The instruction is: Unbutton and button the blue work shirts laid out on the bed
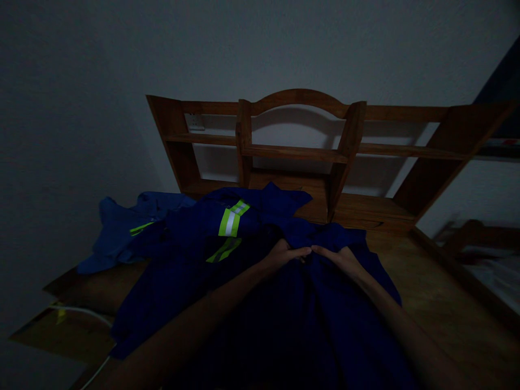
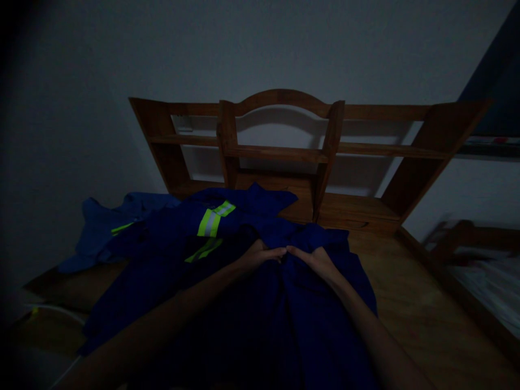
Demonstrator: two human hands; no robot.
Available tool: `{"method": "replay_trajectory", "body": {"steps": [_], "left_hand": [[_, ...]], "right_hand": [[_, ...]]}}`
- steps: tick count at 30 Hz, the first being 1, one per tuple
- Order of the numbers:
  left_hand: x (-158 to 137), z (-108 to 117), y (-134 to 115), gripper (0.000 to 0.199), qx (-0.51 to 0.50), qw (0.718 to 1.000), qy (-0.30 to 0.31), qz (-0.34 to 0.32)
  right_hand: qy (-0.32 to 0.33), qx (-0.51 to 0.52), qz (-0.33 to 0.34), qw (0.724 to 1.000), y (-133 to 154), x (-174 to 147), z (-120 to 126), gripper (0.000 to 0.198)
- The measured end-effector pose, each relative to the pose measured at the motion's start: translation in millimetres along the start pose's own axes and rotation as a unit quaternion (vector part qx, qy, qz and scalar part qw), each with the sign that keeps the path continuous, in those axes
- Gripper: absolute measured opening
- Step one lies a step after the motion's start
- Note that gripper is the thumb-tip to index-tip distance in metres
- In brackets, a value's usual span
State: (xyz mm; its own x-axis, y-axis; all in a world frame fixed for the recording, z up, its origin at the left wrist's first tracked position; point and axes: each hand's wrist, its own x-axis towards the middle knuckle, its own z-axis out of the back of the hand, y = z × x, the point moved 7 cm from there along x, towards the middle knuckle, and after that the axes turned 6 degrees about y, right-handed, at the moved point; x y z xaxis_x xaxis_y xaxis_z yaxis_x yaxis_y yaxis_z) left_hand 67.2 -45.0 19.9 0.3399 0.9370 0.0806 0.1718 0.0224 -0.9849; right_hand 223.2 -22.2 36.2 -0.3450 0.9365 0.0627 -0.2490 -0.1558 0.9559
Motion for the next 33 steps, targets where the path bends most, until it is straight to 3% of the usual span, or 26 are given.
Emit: {"method": "replay_trajectory", "body": {"steps": [13, 23, 28, 33], "left_hand": [[-6, -1, -8, 0.035, -0.005, 1.000, -0.010, -0.019], [-3, 2, -2, 0.041, -0.033, 0.999, -0.024, -0.017], [1, 5, -2, 0.032, -0.073, 0.997, -0.023, -0.012], [5, 23, -4, 0.030, -0.113, 0.988, -0.087, -0.056]], "right_hand": [[0.011, 0.004, -0.010, 1.000, -3, 1, 0, 0.035], [-0.014, -0.051, 0.039, 0.998, 4, 2, 1, 0.031], [-0.021, 0.020, 0.008, 1.000, -1, 4, -3, 0.034], [-0.018, 0.070, -0.041, 0.997, -3, 9, 4, 0.041]]}}
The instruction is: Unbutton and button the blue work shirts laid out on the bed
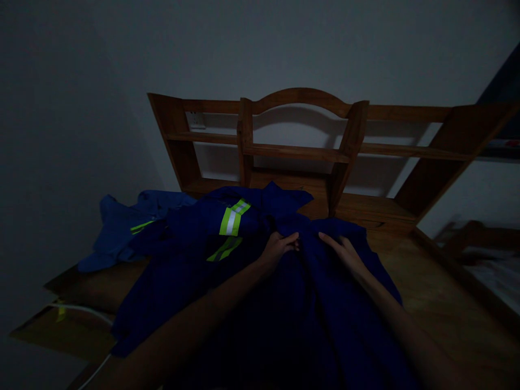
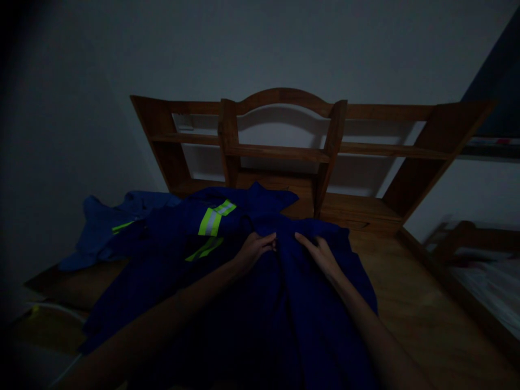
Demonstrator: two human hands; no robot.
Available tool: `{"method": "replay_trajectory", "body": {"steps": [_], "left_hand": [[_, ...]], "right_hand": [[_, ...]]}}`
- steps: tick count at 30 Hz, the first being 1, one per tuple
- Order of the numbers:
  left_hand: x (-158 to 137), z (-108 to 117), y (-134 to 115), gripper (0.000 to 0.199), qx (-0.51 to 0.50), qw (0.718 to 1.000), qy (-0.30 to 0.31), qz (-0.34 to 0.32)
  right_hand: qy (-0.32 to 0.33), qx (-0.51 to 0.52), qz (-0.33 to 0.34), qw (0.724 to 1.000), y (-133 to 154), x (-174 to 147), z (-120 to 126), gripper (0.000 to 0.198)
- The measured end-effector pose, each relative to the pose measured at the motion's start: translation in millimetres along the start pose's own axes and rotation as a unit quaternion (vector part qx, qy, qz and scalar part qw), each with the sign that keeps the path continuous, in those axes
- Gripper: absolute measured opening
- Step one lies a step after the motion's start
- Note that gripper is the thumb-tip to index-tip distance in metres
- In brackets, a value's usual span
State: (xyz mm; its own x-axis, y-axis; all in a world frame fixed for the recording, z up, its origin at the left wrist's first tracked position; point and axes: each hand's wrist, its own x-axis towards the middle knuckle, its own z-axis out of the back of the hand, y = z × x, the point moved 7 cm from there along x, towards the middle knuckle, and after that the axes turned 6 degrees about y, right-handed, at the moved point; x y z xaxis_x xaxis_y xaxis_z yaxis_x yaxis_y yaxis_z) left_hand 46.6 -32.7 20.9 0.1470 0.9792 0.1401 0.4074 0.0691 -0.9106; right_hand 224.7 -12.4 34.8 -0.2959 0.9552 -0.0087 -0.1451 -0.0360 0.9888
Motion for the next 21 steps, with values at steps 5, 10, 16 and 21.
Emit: {"method": "replay_trajectory", "body": {"steps": [5, 10, 16, 21], "left_hand": [[2, 18, 3, 0.032, -0.018, 0.996, -0.086, -0.020], [1, 12, 0, 0.034, -0.027, 0.997, -0.067, -0.013], [-6, -21, -1, 0.042, 0.038, 0.997, 0.054, 0.032], [-11, -26, 5, 0.035, 0.126, 0.989, 0.072, 0.031]], "right_hand": [[0.125, -0.005, -0.040, 0.991, 4, -1, -3, 0.036], [0.115, 0.003, 0.011, 0.993, 11, -2, -1, 0.038], [0.072, 0.044, 0.021, 0.996, 9, -3, -3, 0.041], [0.110, 0.110, 0.010, 0.988, 9, -4, -13, 0.041]]}}
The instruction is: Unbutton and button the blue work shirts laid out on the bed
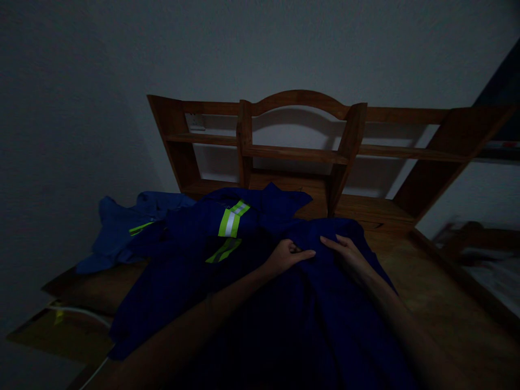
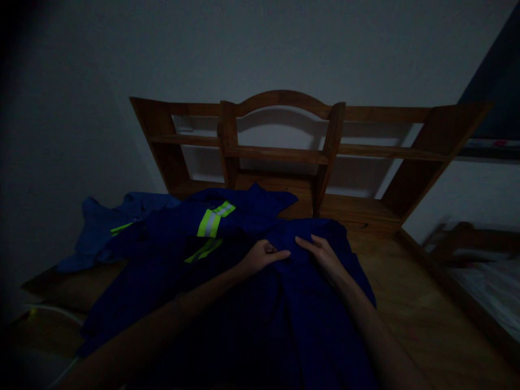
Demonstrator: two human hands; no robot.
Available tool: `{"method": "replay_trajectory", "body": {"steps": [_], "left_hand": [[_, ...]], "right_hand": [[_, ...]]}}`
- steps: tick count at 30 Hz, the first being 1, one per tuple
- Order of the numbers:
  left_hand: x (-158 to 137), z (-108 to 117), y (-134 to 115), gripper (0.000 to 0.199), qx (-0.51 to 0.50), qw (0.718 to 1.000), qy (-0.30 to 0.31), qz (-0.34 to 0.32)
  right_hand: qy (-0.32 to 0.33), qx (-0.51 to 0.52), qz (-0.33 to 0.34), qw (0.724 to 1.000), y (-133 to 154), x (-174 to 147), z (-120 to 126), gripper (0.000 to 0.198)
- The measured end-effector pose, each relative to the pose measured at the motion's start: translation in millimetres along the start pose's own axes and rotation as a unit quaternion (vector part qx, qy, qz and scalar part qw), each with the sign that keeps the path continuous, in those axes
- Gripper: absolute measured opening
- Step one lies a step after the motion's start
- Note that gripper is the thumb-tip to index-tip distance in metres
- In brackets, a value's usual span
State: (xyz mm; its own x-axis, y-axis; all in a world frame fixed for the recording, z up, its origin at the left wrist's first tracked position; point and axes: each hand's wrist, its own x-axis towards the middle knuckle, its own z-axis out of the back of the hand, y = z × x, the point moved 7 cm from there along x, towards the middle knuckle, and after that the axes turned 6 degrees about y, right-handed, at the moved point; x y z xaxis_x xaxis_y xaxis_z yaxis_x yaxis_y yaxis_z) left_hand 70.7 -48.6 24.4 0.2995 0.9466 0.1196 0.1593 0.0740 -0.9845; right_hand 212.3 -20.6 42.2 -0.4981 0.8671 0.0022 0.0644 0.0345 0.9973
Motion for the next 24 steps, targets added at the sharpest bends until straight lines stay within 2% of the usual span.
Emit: {"method": "replay_trajectory", "body": {"steps": [2, 5, 7, 10, 13, 17, 19, 24], "left_hand": [[1, 10, 3, 0.034, 0.030, 0.999, -0.043, -0.002], [3, 32, 1, 0.031, 0.050, 0.988, -0.138, -0.041], [2, 40, -4, 0.029, 0.064, 0.980, -0.176, -0.072], [3, 41, -5, 0.026, 0.065, 0.978, -0.182, -0.074], [2, 33, -5, 0.026, 0.019, 0.986, -0.156, -0.049], [1, 10, -8, 0.029, -0.018, 0.999, -0.029, -0.016], [0, 4, -6, 0.028, -0.024, 1.000, 0.013, 0.008], [1, 1, 8, 0.028, -0.094, 0.992, 0.043, 0.067]], "right_hand": [[-0.024, -0.021, -0.002, 1.000, 0, 2, 7, 0.038], [-0.036, -0.083, -0.024, 0.996, 0, 5, 17, 0.036], [0.004, -0.125, -0.041, 0.991, 1, 5, 15, 0.038], [0.063, -0.170, -0.051, 0.982, 3, -1, 4, 0.036], [0.083, -0.181, -0.043, 0.979, 4, -6, -5, 0.035], [0.098, -0.167, -0.028, 0.981, 2, -7, -9, 0.034], [0.097, -0.170, -0.025, 0.980, 1, -5, -7, 0.033], [0.080, -0.174, -0.013, 0.981, 0, -1, -2, 0.036]]}}
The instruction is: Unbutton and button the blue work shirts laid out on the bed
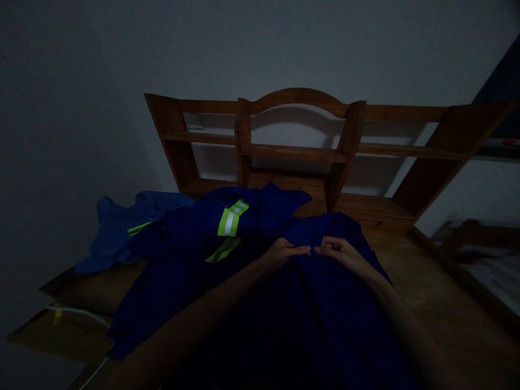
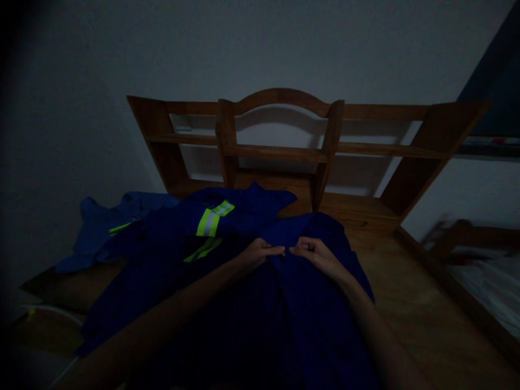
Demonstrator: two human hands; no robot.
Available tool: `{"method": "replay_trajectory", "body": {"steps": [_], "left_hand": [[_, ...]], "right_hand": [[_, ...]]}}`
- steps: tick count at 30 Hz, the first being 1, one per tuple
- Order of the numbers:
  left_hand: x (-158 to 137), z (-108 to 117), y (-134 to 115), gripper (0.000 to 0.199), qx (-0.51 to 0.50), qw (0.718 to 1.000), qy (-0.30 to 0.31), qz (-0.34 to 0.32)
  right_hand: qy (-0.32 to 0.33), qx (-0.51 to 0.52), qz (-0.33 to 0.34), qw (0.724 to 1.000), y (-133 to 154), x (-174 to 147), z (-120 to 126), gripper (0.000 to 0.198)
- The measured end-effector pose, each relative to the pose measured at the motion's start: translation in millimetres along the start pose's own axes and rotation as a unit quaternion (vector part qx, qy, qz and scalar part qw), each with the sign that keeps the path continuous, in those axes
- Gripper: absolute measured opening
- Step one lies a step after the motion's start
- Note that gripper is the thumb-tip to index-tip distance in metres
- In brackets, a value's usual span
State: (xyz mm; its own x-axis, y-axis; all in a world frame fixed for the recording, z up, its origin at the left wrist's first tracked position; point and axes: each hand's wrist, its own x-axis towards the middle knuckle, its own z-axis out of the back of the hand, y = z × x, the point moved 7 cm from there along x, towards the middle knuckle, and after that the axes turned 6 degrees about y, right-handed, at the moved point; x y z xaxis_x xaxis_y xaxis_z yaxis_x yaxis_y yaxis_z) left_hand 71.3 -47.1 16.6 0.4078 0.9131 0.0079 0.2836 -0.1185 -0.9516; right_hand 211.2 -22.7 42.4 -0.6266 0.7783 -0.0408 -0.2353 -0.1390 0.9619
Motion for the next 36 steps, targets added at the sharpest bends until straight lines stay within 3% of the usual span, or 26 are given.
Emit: {"method": "replay_trajectory", "body": {"steps": [5, 12, 20, 28, 36], "left_hand": [[-1, -8, 0, 0.039, -0.085, 0.996, 0.011, 0.000], [-4, -14, -7, 0.046, -0.071, 0.997, 0.002, -0.022], [-3, -6, -8, 0.044, 0.002, 0.999, -0.026, -0.047], [-5, 7, -15, 0.034, 0.212, 0.967, -0.109, -0.090], [-5, 3, -20, 0.037, 0.196, 0.972, -0.089, -0.093]], "right_hand": [[-0.010, 0.007, -0.012, 1.000, 1, -3, -2, 0.037], [-0.015, 0.014, -0.007, 1.000, -1, -2, -2, 0.033], [0.009, 0.012, -0.014, 1.000, 9, -10, -9, 0.031], [-0.020, -0.013, 0.011, 1.000, 2, -1, -5, 0.034], [0.009, -0.007, 0.002, 1.000, 4, 0, -12, 0.038]]}}
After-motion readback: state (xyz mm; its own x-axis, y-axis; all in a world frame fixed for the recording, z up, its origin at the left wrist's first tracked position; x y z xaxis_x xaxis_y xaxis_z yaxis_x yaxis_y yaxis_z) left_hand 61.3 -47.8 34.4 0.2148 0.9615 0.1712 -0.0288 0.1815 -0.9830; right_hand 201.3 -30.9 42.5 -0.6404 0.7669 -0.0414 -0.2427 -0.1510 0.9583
